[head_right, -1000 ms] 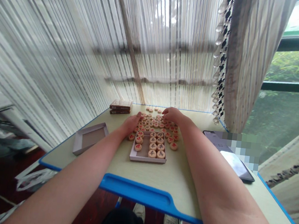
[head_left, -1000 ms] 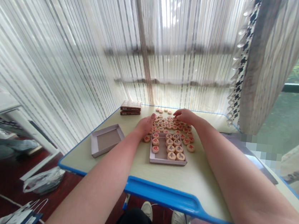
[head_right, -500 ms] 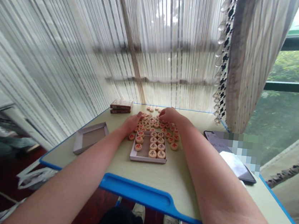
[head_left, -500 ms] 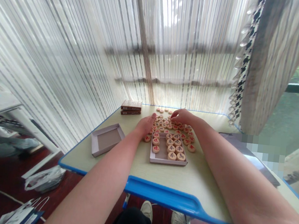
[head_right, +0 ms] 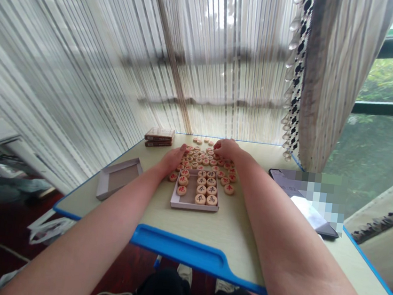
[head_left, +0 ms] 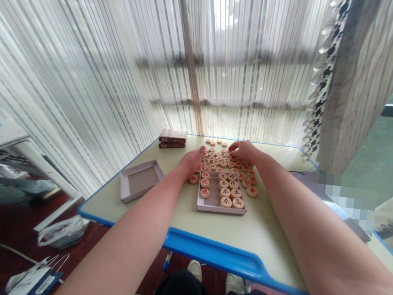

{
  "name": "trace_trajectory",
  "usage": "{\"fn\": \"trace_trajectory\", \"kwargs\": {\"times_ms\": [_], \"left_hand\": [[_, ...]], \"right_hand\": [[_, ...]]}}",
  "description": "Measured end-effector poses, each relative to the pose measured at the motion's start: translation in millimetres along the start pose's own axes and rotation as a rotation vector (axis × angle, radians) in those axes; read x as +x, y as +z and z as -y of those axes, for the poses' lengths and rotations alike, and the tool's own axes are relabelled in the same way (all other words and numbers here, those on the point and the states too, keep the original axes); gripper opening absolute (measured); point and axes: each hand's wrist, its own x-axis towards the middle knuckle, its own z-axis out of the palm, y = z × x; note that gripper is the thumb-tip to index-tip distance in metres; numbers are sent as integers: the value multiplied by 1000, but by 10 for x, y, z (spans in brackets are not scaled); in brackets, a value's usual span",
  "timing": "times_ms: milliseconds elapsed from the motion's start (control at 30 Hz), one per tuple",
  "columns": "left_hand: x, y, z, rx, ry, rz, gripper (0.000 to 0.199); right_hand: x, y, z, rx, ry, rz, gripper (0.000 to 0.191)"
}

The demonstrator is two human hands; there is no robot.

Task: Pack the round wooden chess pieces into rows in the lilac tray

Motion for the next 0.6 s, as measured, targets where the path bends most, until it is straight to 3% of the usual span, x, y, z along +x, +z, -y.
{"fn": "trace_trajectory", "kwargs": {"times_ms": [233, 600], "left_hand": [[-9, -1, -1, -7, 1, 4, 73], [-8, -1, -5, 10, 27, -3, 70]], "right_hand": [[-20, -6, 39, 79, 42, -13, 34], [-61, -83, 84, 68, 41, 53, 28]]}}
